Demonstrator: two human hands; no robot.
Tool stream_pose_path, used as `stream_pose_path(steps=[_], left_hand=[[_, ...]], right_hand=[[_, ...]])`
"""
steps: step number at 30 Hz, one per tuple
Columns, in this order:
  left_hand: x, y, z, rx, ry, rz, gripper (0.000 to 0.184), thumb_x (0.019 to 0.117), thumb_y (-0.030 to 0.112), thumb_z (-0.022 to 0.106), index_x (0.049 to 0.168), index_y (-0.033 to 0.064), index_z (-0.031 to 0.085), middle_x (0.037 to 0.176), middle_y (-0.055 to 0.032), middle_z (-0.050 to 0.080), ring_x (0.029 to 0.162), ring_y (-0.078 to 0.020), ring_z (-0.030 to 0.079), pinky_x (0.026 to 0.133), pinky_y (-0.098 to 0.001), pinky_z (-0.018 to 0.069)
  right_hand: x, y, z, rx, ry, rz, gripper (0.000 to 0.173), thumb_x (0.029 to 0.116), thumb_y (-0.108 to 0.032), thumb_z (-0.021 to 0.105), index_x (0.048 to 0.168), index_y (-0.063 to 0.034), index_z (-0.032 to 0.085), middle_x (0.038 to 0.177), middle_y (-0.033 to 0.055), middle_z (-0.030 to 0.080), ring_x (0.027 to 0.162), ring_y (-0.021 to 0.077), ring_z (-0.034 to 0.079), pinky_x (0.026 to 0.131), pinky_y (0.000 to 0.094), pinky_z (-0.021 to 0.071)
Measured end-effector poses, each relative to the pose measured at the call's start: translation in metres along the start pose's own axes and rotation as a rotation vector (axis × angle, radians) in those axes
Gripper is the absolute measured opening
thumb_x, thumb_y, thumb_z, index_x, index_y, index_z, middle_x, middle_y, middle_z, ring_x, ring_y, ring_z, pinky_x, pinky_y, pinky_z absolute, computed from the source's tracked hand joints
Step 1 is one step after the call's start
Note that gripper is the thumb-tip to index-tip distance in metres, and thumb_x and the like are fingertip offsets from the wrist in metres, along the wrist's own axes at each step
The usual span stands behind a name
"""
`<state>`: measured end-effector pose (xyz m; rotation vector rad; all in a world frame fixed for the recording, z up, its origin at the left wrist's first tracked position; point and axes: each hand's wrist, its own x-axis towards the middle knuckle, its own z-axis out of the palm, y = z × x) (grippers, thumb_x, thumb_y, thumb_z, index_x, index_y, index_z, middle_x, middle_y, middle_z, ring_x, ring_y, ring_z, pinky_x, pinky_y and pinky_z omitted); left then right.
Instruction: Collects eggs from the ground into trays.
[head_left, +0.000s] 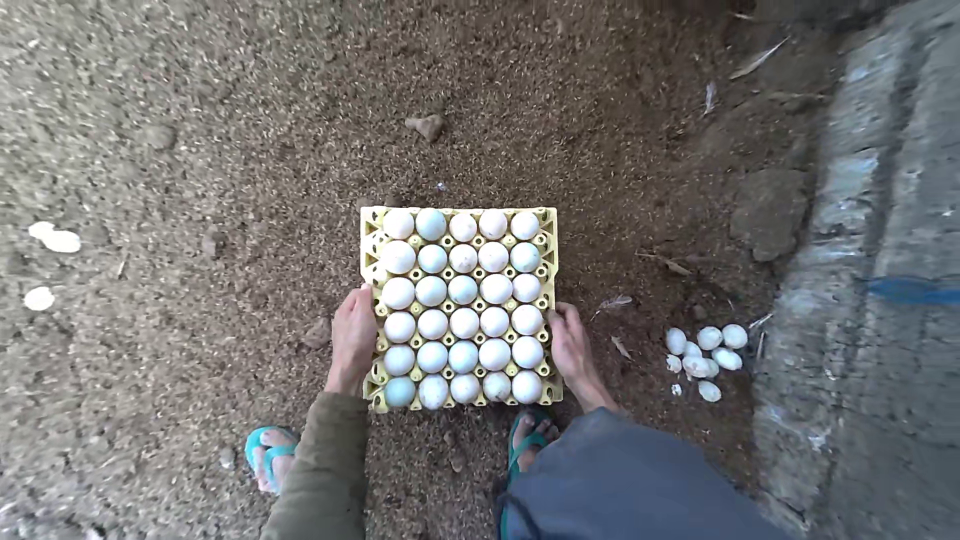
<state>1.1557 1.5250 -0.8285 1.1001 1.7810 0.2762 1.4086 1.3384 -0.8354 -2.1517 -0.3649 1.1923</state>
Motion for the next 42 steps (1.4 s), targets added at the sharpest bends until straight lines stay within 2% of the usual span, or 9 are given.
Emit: stream_pose_path(steps=[7,10,14,23,27,30,35,38,42], left_hand=[[-0.001,0.001,0.005,0.047,-0.013,0.1,0.047,0.1104,0.036,0.036,0.098,-0.0002,0.064,0.092,-0.0161,0.06,0.084,-0.0255,0.06,0.075,-0.0485,0.0513],[-0.015,0.001,0.0,-0.022,-0.046,0.009,0.048,0.1113,0.041,0.036,0.119,0.0015,0.062,0.102,-0.0177,0.065,0.09,-0.0258,0.064,0.081,-0.0485,0.054],[-0.02,0.0,-0.004,-0.003,-0.03,-0.015,0.048,0.1114,0.04,0.036,0.12,0.0014,0.064,0.11,-0.022,0.066,0.102,-0.0325,0.065,0.091,-0.0554,0.0514],[-0.022,-0.022,-0.043,-0.07,-0.064,0.157,0.047,0.1103,0.043,0.035,0.107,0.0054,0.063,0.097,-0.0166,0.065,0.087,-0.029,0.064,0.075,-0.0519,0.0525],[-0.037,-0.006,-0.092,-0.139,-0.002,0.153,0.045,0.1117,0.036,0.036,0.113,0.0014,0.064,0.103,-0.0182,0.065,0.093,-0.0284,0.064,0.083,-0.0519,0.0519],[-0.052,0.0,-0.14,-0.223,0.028,0.098,0.043,0.1111,0.036,0.037,0.125,0.0039,0.062,0.111,-0.0158,0.067,0.099,-0.0249,0.066,0.087,-0.0497,0.0547],[-0.058,-0.009,-0.244,-0.317,0.053,0.174,0.031,0.1066,0.037,0.037,0.111,0.0203,0.064,0.092,0.0029,0.069,0.079,-0.0099,0.068,0.067,-0.0342,0.0589],[-0.055,-0.041,-0.293,-0.329,0.101,0.176,0.027,0.1043,0.038,0.041,0.099,0.0252,0.064,0.084,0.0083,0.067,0.072,-0.0046,0.065,0.06,-0.0281,0.0568],[-0.05,-0.118,-0.323,-0.393,0.256,0.099,0.027,0.1059,0.041,0.042,0.105,0.023,0.062,0.086,0.008,0.065,0.074,-0.0038,0.064,0.063,-0.0274,0.0559]], right_hand=[[-0.002,0.011,0.002,0.131,-0.017,-0.004,0.042,0.1067,-0.023,0.036,0.137,0.0002,0.053,0.121,0.0167,0.064,0.11,0.0195,0.063,0.095,0.041,0.0525],[-0.006,0.004,0.001,0.167,-0.049,-0.045,0.044,0.1068,-0.018,0.036,0.142,0.0055,0.047,0.13,0.0217,0.059,0.115,0.0203,0.061,0.1,0.0383,0.051],[-0.007,-0.002,-0.001,0.154,-0.057,-0.132,0.043,0.1068,-0.016,0.036,0.14,0.0092,0.046,0.128,0.0235,0.059,0.113,0.0188,0.061,0.1,0.0352,0.0504],[-0.023,-0.021,0.011,0.079,-0.11,-0.241,0.045,0.1085,-0.019,0.032,0.143,0.0079,0.042,0.133,0.0209,0.056,0.116,0.0146,0.059,0.102,0.0314,0.0488],[-0.036,-0.054,0.031,0.112,-0.178,-0.355,0.043,0.1072,-0.022,0.034,0.14,0.0041,0.045,0.127,0.0132,0.058,0.112,0.0088,0.061,0.098,0.0282,0.0528],[-0.066,-0.101,0.049,0.068,-0.276,-0.406,0.049,0.1057,-0.021,0.035,0.146,0.006,0.042,0.135,0.0189,0.055,0.119,0.0134,0.058,0.102,0.0318,0.0493],[-0.097,-0.15,0.107,0.044,-0.567,-0.373,0.045,0.1094,-0.03,0.038,0.148,-0.0072,0.036,0.116,0.0152,0.063,0.098,0.0209,0.068,0.083,0.043,0.0595],[-0.117,-0.166,0.149,-0.078,-0.698,-0.334,0.045,0.1091,-0.033,0.043,0.147,-0.009,0.039,0.108,0.0137,0.069,0.094,0.0224,0.071,0.083,0.0457,0.06],[-0.132,-0.164,0.212,-0.256,-0.748,-0.249,0.049,0.1078,-0.034,0.045,0.148,-0.0072,0.039,0.115,0.0197,0.068,0.105,0.0291,0.069,0.091,0.0507,0.0561]])
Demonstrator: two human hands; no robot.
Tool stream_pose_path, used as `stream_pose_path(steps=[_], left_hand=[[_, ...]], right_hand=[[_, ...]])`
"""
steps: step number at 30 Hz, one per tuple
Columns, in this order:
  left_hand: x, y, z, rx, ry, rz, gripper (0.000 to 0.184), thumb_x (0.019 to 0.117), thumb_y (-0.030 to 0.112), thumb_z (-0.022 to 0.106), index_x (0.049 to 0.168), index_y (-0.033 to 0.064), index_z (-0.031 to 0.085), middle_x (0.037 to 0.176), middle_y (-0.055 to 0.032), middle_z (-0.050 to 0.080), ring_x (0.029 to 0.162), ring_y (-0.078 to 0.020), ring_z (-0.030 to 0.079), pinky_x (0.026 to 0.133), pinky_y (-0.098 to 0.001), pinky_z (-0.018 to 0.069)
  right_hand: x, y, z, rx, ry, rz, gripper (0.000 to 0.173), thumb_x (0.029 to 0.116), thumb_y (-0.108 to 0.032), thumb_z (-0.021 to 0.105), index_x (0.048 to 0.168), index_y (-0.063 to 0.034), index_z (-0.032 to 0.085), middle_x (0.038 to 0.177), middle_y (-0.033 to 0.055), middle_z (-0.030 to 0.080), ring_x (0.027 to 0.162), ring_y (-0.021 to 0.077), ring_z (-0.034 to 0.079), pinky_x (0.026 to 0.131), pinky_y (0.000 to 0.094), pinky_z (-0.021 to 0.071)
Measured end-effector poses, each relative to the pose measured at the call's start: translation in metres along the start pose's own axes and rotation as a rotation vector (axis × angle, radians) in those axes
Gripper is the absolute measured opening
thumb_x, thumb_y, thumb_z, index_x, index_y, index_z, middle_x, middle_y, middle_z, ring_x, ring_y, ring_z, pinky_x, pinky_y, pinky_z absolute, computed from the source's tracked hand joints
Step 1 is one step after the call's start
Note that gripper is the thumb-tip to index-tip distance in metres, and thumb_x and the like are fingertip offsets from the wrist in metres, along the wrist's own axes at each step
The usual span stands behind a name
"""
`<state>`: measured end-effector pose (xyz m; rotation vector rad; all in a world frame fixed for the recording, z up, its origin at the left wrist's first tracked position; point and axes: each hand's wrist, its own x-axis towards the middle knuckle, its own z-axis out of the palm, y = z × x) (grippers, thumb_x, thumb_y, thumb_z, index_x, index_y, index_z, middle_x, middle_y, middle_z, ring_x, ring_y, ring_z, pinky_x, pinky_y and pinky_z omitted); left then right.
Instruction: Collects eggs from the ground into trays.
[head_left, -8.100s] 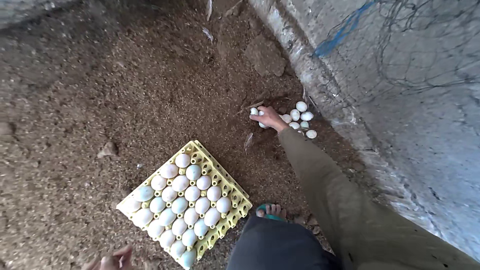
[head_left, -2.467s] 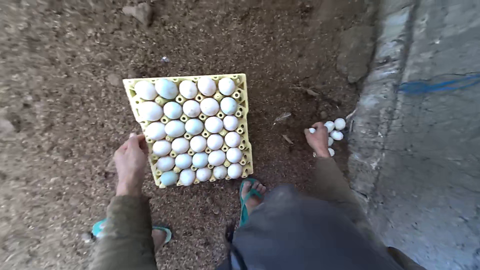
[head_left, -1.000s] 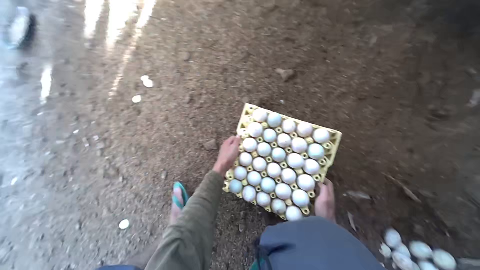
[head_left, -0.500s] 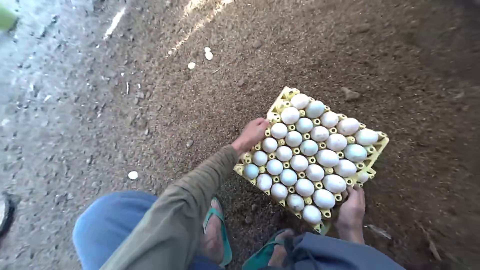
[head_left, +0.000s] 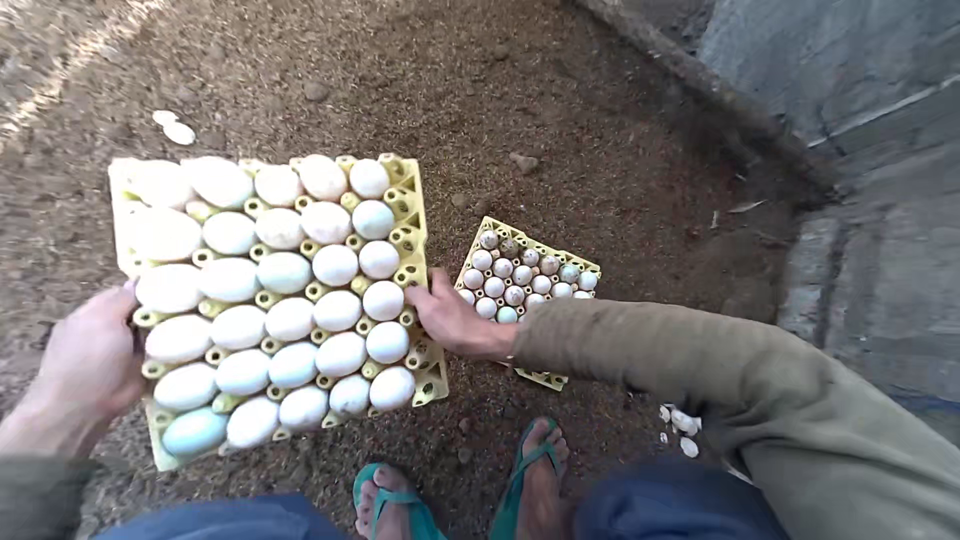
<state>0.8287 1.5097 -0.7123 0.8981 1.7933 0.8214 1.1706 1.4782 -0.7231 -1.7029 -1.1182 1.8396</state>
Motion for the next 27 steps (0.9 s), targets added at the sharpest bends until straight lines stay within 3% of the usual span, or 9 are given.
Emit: stream_pose_path(steps=[3,7,9,11,13,17,19,24,27], left_hand=[[0.008,-0.08,-0.028,-0.071,0.076,-0.067,0.029,0.1056,0.04,0.042,0.113,0.0182,0.059,0.095,0.0045,0.064,0.083,-0.007,0.064,0.072,-0.0337,0.0559],[0.011,-0.158,-0.028,-0.068,0.129,-0.184,0.035,0.1094,0.033,0.038,0.124,0.0067,0.057,0.105,-0.0018,0.063,0.091,-0.008,0.063,0.083,-0.0359,0.0557],[0.011,-0.193,-0.026,-0.043,0.162,-0.237,0.037,0.11,0.031,0.039,0.12,0.0017,0.059,0.103,-0.0052,0.062,0.09,-0.009,0.061,0.084,-0.0367,0.0535],[0.011,-0.224,-0.025,-0.021,0.176,-0.265,0.036,0.1099,0.033,0.04,0.112,0.0032,0.061,0.096,-0.0034,0.061,0.084,-0.0077,0.06,0.079,-0.0351,0.0538],[0.011,-0.244,-0.024,0.024,0.187,-0.261,0.036,0.1104,0.031,0.04,0.11,0.0021,0.06,0.098,-0.0052,0.059,0.086,-0.0092,0.058,0.081,-0.0359,0.0513],[0.003,-0.256,-0.029,0.188,0.211,-0.192,0.041,0.108,0.029,0.043,0.115,-0.0057,0.064,0.137,-0.0237,0.051,0.126,-0.0323,0.05,0.107,-0.0541,0.0395],[-0.001,-0.253,-0.028,0.223,0.227,-0.192,0.043,0.1086,0.032,0.042,0.114,-0.0053,0.064,0.133,-0.0231,0.053,0.122,-0.0312,0.052,0.104,-0.0535,0.0416],[-0.006,-0.243,-0.02,0.2,0.299,-0.273,0.049,0.1095,0.04,0.038,0.112,-0.0017,0.063,0.108,-0.0187,0.063,0.101,-0.0248,0.06,0.091,-0.0514,0.0465],[-0.008,-0.238,-0.02,0.169,0.268,-0.278,0.056,0.1106,0.043,0.033,0.123,-0.004,0.061,0.119,-0.0232,0.063,0.111,-0.026,0.061,0.1,-0.051,0.0469]], right_hand=[[0.031,0.012,0.039,-0.105,-0.015,0.123,0.05,0.1091,-0.032,0.042,0.151,-0.0049,0.039,0.126,0.0242,0.064,0.117,0.0338,0.064,0.098,0.0532,0.0511],[0.066,0.056,0.094,-0.13,0.073,0.222,0.045,0.11,-0.027,0.039,0.147,-0.0029,0.045,0.13,0.0237,0.063,0.121,0.033,0.062,0.102,0.052,0.0491],[0.076,0.081,0.117,-0.15,0.112,0.257,0.045,0.1098,-0.024,0.038,0.147,-0.0003,0.046,0.136,0.0251,0.059,0.128,0.034,0.058,0.107,0.0519,0.0465],[0.082,0.103,0.132,-0.19,0.145,0.265,0.045,0.1088,-0.022,0.039,0.146,0.0022,0.047,0.142,0.0266,0.054,0.134,0.0351,0.053,0.111,0.0507,0.0435],[0.085,0.114,0.139,-0.243,0.171,0.263,0.046,0.1081,-0.02,0.039,0.148,0.0034,0.046,0.148,0.0277,0.048,0.138,0.0363,0.048,0.115,0.0492,0.0406],[0.088,0.125,0.149,-0.288,0.264,0.266,0.047,0.1068,-0.016,0.041,0.148,0.0042,0.048,0.148,0.0274,0.047,0.137,0.037,0.048,0.115,0.0488,0.0401],[0.088,0.124,0.152,-0.26,0.307,0.287,0.045,0.1068,-0.016,0.042,0.147,0.0027,0.051,0.148,0.0254,0.049,0.136,0.0352,0.049,0.114,0.0482,0.0408],[0.085,0.116,0.158,-0.221,0.378,0.324,0.04,0.1066,-0.016,0.043,0.138,0.0013,0.06,0.142,0.0233,0.053,0.132,0.034,0.051,0.11,0.048,0.0432],[0.085,0.112,0.157,-0.23,0.385,0.35,0.039,0.1061,-0.017,0.043,0.136,0.0012,0.061,0.139,0.0249,0.054,0.131,0.0359,0.051,0.11,0.0493,0.0438]])
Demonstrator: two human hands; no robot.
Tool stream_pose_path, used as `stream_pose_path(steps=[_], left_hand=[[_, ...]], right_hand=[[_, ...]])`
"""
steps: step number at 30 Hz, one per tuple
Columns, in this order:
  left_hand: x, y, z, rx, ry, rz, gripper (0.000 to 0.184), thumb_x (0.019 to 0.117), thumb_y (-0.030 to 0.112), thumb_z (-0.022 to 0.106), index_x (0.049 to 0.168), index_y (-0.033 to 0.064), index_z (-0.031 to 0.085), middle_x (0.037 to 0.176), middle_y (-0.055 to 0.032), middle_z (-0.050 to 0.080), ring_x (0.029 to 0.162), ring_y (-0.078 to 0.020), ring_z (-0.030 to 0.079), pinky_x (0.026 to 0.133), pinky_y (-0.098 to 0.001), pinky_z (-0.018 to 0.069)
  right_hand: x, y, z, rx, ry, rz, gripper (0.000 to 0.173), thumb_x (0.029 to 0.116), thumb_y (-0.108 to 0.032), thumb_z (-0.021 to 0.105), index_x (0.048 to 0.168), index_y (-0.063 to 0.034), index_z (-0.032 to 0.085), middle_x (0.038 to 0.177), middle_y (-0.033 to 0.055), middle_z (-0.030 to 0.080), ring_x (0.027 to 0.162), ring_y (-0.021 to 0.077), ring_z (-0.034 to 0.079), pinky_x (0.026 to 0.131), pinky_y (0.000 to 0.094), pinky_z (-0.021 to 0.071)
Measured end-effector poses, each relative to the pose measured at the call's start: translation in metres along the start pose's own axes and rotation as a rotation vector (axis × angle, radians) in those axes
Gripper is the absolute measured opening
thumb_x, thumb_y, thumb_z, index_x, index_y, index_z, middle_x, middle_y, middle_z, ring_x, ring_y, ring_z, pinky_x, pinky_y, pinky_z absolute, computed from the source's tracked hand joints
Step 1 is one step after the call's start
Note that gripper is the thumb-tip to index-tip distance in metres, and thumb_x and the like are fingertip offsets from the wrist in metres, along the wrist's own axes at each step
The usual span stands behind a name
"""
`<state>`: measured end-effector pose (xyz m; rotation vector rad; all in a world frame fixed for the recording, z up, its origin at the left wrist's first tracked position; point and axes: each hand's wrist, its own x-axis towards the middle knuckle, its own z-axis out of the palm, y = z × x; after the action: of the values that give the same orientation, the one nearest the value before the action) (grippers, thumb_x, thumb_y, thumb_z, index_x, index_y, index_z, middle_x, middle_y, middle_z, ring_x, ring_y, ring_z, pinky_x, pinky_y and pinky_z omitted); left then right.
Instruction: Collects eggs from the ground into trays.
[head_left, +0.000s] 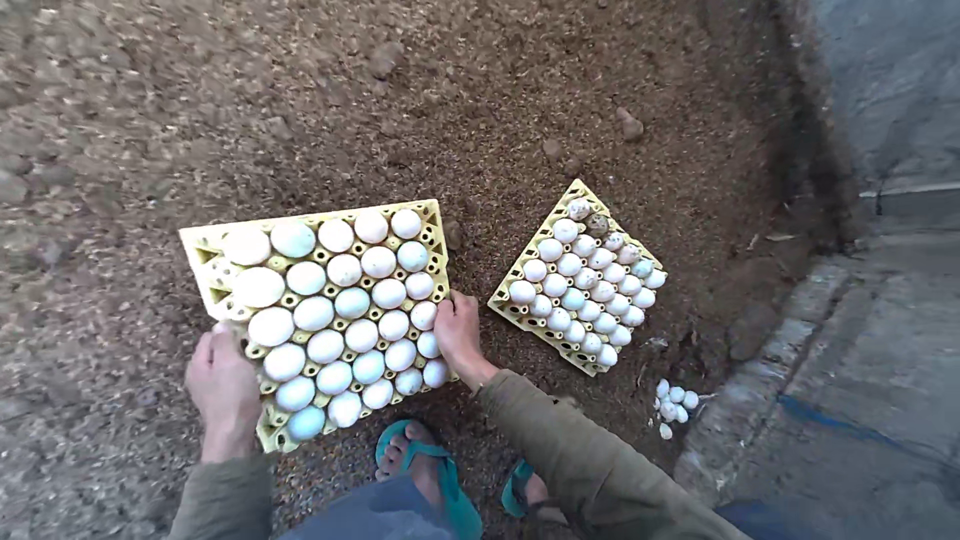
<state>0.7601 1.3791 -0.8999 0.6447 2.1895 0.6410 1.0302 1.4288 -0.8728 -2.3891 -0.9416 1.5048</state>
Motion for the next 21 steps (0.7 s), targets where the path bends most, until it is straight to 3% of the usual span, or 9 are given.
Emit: stream_pose_path(steps=[5,10,15,18,19,21], left_hand=[[-0.003,0.009,-0.001,-0.033,0.013,0.003,0.057,0.1115,0.04,0.028,0.13,-0.0044,0.058,0.128,-0.0217,0.061,0.118,-0.0208,0.06,0.104,-0.045,0.0459],[-0.005,0.015,-0.005,-0.088,-0.033,0.034,0.053,0.1115,0.036,0.027,0.134,-0.0033,0.055,0.132,-0.0175,0.059,0.12,-0.0136,0.057,0.105,-0.0381,0.0463],[-0.005,0.02,-0.026,-0.154,-0.033,0.097,0.04,0.1103,0.031,0.034,0.124,0.0012,0.057,0.11,-0.0007,0.06,0.098,0.0012,0.058,0.094,-0.0271,0.05],[0.01,0.008,-0.049,-0.232,-0.077,0.205,0.028,0.109,0.026,0.037,0.115,0.0062,0.056,0.097,0.0113,0.058,0.088,0.0076,0.058,0.087,-0.0216,0.0522],[0.015,0.007,-0.058,-0.25,-0.116,0.243,0.026,0.1089,0.024,0.037,0.115,0.0064,0.056,0.098,0.0126,0.06,0.09,0.0074,0.059,0.088,-0.0218,0.0526],[0.004,0.033,-0.068,-0.253,-0.214,0.259,0.025,0.1079,0.015,0.036,0.117,0.0,0.053,0.1,0.0074,0.061,0.093,0.0025,0.06,0.091,-0.0243,0.052]], right_hand=[[-0.002,-0.004,0.0,-0.011,-0.012,0.039,0.043,0.1057,-0.022,0.042,0.138,0.0006,0.06,0.14,0.0261,0.051,0.132,0.0383,0.049,0.11,0.052,0.0429],[-0.005,-0.009,-0.004,-0.028,-0.019,0.096,0.047,0.1043,-0.031,0.039,0.136,-0.0043,0.061,0.141,0.0215,0.05,0.134,0.0386,0.046,0.105,0.0624,0.0392],[-0.015,-0.014,-0.017,0.036,-0.076,0.024,0.049,0.1035,-0.038,0.039,0.127,-0.0016,0.061,0.135,0.0208,0.056,0.132,0.0357,0.049,0.105,0.0639,0.0358],[-0.023,-0.016,-0.03,0.036,-0.134,-0.037,0.052,0.1047,-0.044,0.041,0.124,-0.0002,0.062,0.127,0.0209,0.061,0.123,0.0342,0.057,0.102,0.059,0.0439],[-0.026,-0.017,-0.035,0.03,-0.159,-0.05,0.053,0.1057,-0.045,0.041,0.124,-0.0001,0.062,0.124,0.0207,0.063,0.118,0.0336,0.061,0.098,0.0569,0.0483],[-0.031,-0.02,-0.042,0.035,-0.201,-0.054,0.053,0.1064,-0.048,0.04,0.124,-0.0016,0.06,0.116,0.0192,0.066,0.108,0.0324,0.065,0.09,0.0554,0.0522]])
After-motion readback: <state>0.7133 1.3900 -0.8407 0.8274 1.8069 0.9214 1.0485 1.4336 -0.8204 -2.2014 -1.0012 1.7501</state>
